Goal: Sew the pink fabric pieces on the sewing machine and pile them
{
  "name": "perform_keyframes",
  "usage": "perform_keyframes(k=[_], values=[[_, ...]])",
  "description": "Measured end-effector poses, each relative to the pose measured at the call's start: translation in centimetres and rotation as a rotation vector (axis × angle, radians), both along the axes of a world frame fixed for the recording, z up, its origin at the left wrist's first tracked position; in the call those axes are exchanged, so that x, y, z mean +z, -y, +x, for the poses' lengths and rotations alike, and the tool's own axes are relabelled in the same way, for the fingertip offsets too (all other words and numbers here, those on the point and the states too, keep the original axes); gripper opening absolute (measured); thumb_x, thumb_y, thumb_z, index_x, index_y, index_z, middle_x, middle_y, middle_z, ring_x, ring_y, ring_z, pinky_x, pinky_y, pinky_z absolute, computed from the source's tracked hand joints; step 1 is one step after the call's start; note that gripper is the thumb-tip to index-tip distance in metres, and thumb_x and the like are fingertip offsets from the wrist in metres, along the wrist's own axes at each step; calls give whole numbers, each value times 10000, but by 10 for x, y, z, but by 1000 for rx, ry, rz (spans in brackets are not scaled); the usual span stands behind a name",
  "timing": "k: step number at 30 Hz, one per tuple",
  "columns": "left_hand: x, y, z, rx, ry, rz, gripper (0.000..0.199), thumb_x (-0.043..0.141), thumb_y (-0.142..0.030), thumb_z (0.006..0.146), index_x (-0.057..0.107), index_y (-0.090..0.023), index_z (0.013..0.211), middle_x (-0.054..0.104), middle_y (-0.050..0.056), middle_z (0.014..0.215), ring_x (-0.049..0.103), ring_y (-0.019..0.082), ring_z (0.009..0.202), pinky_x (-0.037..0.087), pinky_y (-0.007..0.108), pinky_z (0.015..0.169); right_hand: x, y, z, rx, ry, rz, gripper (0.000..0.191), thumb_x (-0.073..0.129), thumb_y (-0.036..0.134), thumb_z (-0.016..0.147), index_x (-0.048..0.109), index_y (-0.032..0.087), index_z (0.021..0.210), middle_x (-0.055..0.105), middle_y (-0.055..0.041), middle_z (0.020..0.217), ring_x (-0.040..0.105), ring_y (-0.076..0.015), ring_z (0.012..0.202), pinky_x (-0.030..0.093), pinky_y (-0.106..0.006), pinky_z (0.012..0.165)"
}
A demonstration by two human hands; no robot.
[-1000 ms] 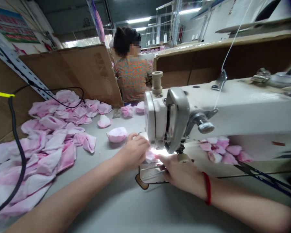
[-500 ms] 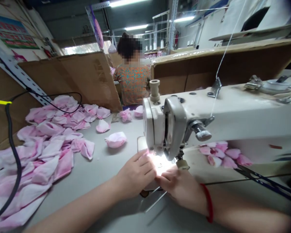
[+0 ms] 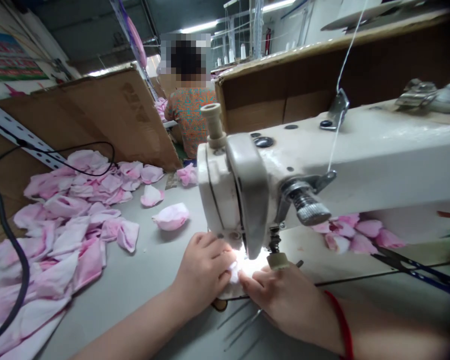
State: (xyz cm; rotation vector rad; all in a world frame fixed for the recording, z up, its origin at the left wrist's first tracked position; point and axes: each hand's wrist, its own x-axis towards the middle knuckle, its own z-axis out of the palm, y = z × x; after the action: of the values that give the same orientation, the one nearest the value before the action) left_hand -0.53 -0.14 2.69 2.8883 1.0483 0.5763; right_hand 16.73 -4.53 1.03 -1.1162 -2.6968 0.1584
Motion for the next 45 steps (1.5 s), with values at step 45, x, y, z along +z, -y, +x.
perform_keyframes(k=[45], values=[[-19,10,13,168,25,102,216,390,-44,750,549,-188,720,545,11,745,499,146,754,376,371,786,16,-29,34,-467,206,65,324,373,303,798,529,188,538,564,-47,501,551,-168,501,247,-247,429]])
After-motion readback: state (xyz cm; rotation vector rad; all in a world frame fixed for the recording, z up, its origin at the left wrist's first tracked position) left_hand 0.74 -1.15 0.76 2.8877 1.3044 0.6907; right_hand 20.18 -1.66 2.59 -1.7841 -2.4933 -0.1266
